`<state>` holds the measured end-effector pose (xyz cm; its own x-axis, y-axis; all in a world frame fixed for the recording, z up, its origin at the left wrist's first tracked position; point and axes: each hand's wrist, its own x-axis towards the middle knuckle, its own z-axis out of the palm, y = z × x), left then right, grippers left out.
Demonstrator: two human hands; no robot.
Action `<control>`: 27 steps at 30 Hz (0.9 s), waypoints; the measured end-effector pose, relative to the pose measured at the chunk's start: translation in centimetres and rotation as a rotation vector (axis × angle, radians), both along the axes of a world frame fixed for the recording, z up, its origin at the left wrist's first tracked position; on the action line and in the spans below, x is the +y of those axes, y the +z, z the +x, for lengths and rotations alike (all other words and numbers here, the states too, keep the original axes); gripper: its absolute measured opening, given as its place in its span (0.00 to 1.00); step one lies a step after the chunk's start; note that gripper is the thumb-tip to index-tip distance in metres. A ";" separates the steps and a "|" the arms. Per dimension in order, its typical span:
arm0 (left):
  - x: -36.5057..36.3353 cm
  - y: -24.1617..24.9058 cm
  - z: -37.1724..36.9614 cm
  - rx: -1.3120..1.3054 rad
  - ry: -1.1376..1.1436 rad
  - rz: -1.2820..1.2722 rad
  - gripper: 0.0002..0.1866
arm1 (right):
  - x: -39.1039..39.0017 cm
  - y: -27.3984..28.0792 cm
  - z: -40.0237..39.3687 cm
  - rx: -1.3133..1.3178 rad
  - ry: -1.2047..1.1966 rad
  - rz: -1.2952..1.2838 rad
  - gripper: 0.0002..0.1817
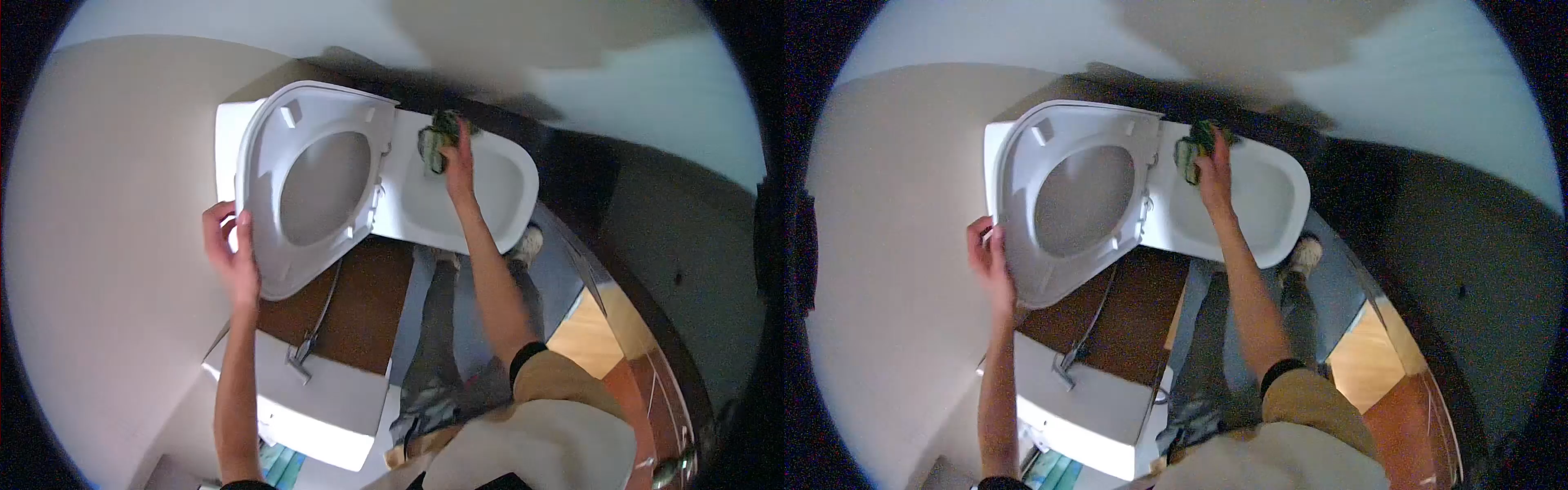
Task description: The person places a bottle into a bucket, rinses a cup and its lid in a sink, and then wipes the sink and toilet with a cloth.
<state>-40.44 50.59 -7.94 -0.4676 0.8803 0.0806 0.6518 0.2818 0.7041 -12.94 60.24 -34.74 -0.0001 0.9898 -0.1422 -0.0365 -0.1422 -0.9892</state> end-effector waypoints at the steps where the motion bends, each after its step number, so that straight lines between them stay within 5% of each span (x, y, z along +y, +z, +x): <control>1: 0.0 -1.5 -0.8 -0.013 0.005 0.005 0.12 | 1.8 -4.5 -2.2 -0.480 0.150 0.182 0.31; 2: -0.2 -2.8 -1.3 -0.024 0.024 -0.001 0.11 | 2.8 -9.1 -4.2 -0.959 0.300 0.360 0.30; 6: -0.6 -7.9 -2.5 -0.004 0.025 -0.008 0.12 | 3.8 -21.6 -7.6 -1.040 0.448 0.665 0.29; 11: -1.2 -8.9 -1.0 0.036 0.043 -0.064 0.14 | 5.4 -22.1 -1.6 -1.167 0.537 0.670 0.29; 12: -1.0 -8.5 -0.3 0.076 0.068 -0.081 0.15 | 6.0 -19.1 1.1 -1.020 0.657 0.285 0.31; 14: -1.0 -7.6 0.3 0.121 0.088 -0.103 0.15 | 3.8 -21.0 8.0 -1.050 0.392 0.567 0.30; 16: -1.4 -7.2 0.4 0.132 0.080 -0.114 0.16 | 0.7 -20.5 16.3 -1.108 0.377 0.525 0.28; 18: -1.5 -7.2 0.6 0.117 0.074 -0.091 0.15 | -3.1 -18.8 21.2 -1.158 0.229 0.183 0.28; 20: -1.7 -7.5 0.2 0.097 0.052 -0.056 0.15 | -12.5 -24.2 23.9 -1.192 0.010 -0.112 0.30; 22: -2.3 -8.3 -0.7 0.063 0.018 -0.009 0.15 | -21.1 -23.8 17.8 -1.263 -0.346 -0.213 0.36; 23: -2.6 -8.7 -1.0 0.044 0.029 -0.022 0.15 | -27.1 -28.6 15.9 -1.535 -0.346 -0.286 0.41; 24: -2.9 -9.1 -1.1 0.025 0.040 -0.036 0.15 | -27.9 -26.8 12.9 -1.355 -0.489 -0.482 0.42; 27: -3.0 -7.9 1.3 0.048 0.094 -0.029 0.15 | -28.7 -27.1 13.8 -1.244 -0.250 -0.472 0.42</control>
